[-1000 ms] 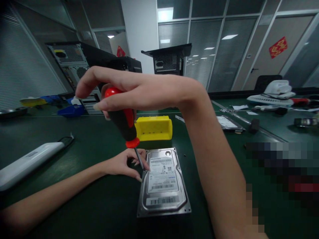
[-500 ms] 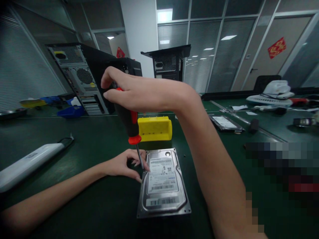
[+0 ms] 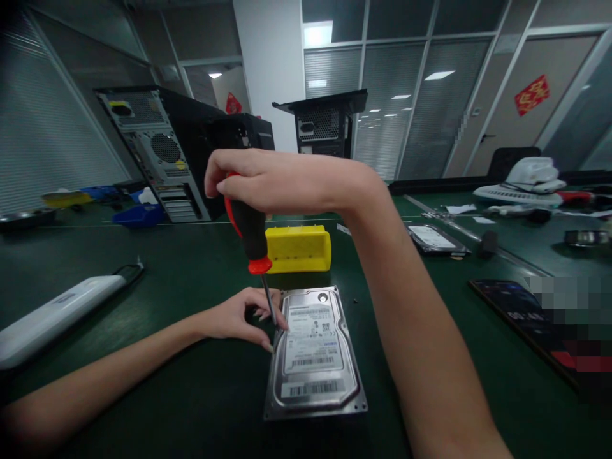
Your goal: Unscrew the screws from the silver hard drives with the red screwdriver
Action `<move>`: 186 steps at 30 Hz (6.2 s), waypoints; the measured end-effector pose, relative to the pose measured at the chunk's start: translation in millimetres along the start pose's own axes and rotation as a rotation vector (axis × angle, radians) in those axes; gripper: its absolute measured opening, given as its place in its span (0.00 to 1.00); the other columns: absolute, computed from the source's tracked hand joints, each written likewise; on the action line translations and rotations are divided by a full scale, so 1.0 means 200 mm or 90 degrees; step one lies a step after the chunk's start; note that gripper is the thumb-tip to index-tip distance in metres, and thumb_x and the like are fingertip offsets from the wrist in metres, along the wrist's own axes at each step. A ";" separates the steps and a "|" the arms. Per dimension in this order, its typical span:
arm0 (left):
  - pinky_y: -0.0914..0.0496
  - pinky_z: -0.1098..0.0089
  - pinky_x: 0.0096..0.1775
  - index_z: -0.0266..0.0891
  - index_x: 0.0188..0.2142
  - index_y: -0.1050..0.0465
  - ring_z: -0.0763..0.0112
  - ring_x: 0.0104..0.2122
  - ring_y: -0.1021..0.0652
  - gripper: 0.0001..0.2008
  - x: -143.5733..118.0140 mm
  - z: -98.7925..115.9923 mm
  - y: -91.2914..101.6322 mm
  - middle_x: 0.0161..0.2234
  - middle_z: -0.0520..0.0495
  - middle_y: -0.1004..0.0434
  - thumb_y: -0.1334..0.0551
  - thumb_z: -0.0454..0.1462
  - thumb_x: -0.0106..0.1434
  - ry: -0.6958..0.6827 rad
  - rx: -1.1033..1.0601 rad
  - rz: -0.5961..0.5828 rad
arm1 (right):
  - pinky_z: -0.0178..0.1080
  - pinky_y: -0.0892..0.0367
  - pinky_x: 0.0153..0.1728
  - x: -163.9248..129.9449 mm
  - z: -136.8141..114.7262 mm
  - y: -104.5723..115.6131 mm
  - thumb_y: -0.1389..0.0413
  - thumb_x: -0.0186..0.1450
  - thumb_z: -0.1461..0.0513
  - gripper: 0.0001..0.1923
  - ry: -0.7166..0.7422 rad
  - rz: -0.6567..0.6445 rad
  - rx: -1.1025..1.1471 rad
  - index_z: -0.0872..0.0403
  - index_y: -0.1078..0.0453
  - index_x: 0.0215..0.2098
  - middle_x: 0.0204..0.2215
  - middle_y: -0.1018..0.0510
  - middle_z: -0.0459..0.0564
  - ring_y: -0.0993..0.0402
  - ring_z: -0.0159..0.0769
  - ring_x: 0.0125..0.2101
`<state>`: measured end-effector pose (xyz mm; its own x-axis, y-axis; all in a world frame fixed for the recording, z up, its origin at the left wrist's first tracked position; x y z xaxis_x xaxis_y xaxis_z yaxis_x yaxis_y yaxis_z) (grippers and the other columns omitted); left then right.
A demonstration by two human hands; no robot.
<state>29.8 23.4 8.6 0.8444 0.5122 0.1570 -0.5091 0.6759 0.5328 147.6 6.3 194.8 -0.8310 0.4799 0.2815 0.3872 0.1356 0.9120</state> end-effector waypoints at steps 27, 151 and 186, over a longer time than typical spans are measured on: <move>0.42 0.74 0.30 0.41 0.40 0.23 0.73 0.32 0.35 0.16 0.00 -0.01 0.00 0.31 0.52 0.35 0.31 0.40 0.50 -0.002 0.006 0.008 | 0.26 0.44 0.25 -0.03 -0.07 0.00 0.56 0.67 0.60 0.12 -0.013 -0.025 -0.033 0.59 0.36 0.41 0.31 0.32 0.44 0.37 0.21 0.27; 0.42 0.73 0.26 0.35 0.30 0.20 0.75 0.25 0.36 0.09 0.00 0.00 0.03 0.24 0.50 0.34 0.32 0.39 0.52 0.001 0.002 0.180 | 0.28 0.41 0.27 -0.02 -0.07 -0.01 0.49 0.63 0.61 0.18 0.071 0.030 -0.092 0.62 0.41 0.48 0.37 0.34 0.47 0.38 0.23 0.31; 0.36 0.72 0.33 0.41 0.39 0.22 0.73 0.31 0.31 0.09 0.00 0.01 -0.01 0.33 0.48 0.29 0.38 0.36 0.60 -0.011 0.006 0.055 | 0.28 0.48 0.24 0.01 0.02 -0.01 0.53 0.64 0.52 0.19 -0.007 0.016 -0.086 0.61 0.34 0.38 0.28 0.34 0.45 0.40 0.22 0.26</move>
<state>31.2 21.1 10.3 0.8007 0.5582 0.2173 -0.5780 0.6249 0.5248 146.3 11.1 192.7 -0.8173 0.4906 0.3022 0.3502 0.0064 0.9367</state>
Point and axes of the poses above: each hand's wrist, its own x-axis towards the middle knuckle, its own y-axis out of the back of the hand, z = x × y, the point moved 4 cm from there along x, towards the middle knuckle
